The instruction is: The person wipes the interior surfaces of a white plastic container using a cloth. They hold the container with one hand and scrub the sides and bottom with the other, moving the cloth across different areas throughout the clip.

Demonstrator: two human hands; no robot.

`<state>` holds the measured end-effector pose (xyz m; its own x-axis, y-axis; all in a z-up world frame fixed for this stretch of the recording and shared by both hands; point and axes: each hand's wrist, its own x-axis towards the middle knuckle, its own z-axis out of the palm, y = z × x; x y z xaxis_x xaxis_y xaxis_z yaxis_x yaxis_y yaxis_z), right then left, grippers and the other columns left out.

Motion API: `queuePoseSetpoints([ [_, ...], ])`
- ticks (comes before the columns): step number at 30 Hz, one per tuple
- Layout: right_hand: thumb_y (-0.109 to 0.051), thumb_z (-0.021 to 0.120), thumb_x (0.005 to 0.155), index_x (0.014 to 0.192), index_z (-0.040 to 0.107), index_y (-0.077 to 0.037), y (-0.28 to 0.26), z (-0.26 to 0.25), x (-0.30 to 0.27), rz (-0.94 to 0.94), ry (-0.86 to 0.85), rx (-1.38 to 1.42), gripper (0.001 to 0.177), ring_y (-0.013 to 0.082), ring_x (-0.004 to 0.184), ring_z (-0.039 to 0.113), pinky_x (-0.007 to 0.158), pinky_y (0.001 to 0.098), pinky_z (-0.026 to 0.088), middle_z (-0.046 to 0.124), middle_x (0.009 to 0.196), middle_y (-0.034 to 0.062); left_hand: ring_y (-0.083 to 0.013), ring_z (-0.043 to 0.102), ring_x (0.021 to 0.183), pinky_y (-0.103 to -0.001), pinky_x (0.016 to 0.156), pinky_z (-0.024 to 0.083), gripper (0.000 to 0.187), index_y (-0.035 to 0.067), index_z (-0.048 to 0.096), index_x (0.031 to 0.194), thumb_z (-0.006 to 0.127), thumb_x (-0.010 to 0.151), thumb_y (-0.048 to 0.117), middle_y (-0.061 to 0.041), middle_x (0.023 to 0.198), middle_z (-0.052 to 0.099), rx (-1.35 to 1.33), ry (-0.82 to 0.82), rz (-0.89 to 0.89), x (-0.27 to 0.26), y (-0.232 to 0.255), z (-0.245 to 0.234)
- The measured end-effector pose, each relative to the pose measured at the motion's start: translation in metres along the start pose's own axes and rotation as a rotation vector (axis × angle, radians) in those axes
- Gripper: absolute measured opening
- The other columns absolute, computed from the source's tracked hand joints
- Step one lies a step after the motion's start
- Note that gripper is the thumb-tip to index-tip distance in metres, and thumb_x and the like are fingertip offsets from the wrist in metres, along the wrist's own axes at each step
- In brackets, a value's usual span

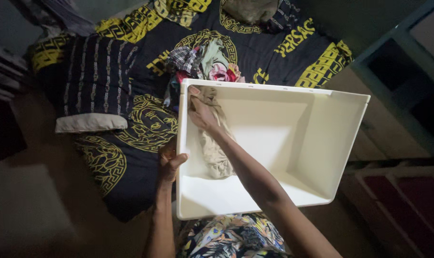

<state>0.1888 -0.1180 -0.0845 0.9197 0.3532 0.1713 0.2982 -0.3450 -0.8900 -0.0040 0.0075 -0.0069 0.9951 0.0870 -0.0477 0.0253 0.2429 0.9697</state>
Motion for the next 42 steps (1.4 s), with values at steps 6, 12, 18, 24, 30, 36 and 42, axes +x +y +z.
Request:
queuePoseSetpoints([
  [6,-0.014,0.057,0.087,0.145,0.031,-0.007,-0.028,-0.006,-0.067,0.424,-0.358,0.36,0.064,0.0197,0.06,0.057,0.049,0.0347,0.049,0.06,0.081,0.0115,-0.0152,0.061,0.087,-0.034,0.079,0.053,0.038,-0.001,0.073,0.114,0.072,0.076,0.003,-0.003,0.098,0.068,0.01,0.076,-0.035,-0.002,0.017,0.006],
  [12,-0.011,0.059,0.086,0.155,0.032,0.002,-0.006,0.027,-0.166,0.545,-0.54,0.434,0.075,0.0196,0.062,0.051,0.051,0.0351,0.042,0.059,0.077,0.0148,-0.0156,0.064,0.1,-0.032,0.092,0.053,0.039,0.001,0.072,0.116,0.065,0.079,0.005,-0.005,0.107,0.072,0.035,-0.032,0.079,0.003,0.043,0.014],
  [18,-0.035,0.056,0.098,0.113,0.075,-0.007,0.002,0.052,-0.208,0.297,-0.747,-0.174,0.037,0.0374,0.092,0.07,0.086,0.0498,0.053,0.075,0.107,0.0229,-0.016,0.061,0.092,-0.033,0.081,0.052,0.054,0.001,0.069,0.129,0.067,0.075,0.004,-0.005,0.105,0.07,-0.013,0.034,-0.011,0.003,0.027,0.018],
  [24,-0.033,0.051,0.1,0.11,0.074,-0.011,-0.017,0.028,-0.203,0.267,-0.735,-0.341,0.034,0.0379,0.098,0.069,0.086,0.053,0.053,0.073,0.107,0.017,-0.0153,0.066,0.093,-0.031,0.082,0.056,0.046,-0.001,0.07,0.122,0.07,0.076,0.0,-0.005,0.106,0.073,-0.053,0.023,-0.01,0.007,-0.011,0.0],
  [30,-0.019,0.055,0.088,0.105,0.077,-0.013,0.025,-0.049,-0.243,0.449,-0.663,-0.522,0.028,0.0338,0.088,0.073,0.08,0.05,0.057,0.075,0.094,0.0159,-0.015,0.066,0.099,-0.033,0.091,0.054,0.047,0.0,0.07,0.125,0.069,0.077,0.0,-0.003,0.111,0.072,-0.056,0.057,0.047,0.007,-0.009,-0.012],
  [36,-0.035,0.059,0.094,0.093,0.078,-0.006,0.065,-0.097,-0.254,0.629,-0.684,-0.792,0.035,0.0287,0.084,0.073,0.077,0.0483,0.057,0.075,0.089,0.013,-0.0154,0.063,0.116,-0.034,0.103,0.051,0.063,0.006,0.062,0.135,0.07,0.073,0.001,-0.001,0.127,0.069,-0.09,-0.019,0.061,0.008,0.031,0.018],
  [42,-0.045,0.066,0.089,0.097,0.081,-0.008,0.106,-0.141,-0.251,0.612,-0.384,-0.419,0.041,0.0273,0.069,0.064,0.066,0.0468,0.052,0.068,0.075,0.0125,-0.0172,0.065,0.109,-0.035,0.096,0.052,0.058,0.002,0.067,0.133,0.071,0.076,-0.002,-0.004,0.121,0.071,-0.027,0.031,0.033,0.014,0.02,0.014],
])
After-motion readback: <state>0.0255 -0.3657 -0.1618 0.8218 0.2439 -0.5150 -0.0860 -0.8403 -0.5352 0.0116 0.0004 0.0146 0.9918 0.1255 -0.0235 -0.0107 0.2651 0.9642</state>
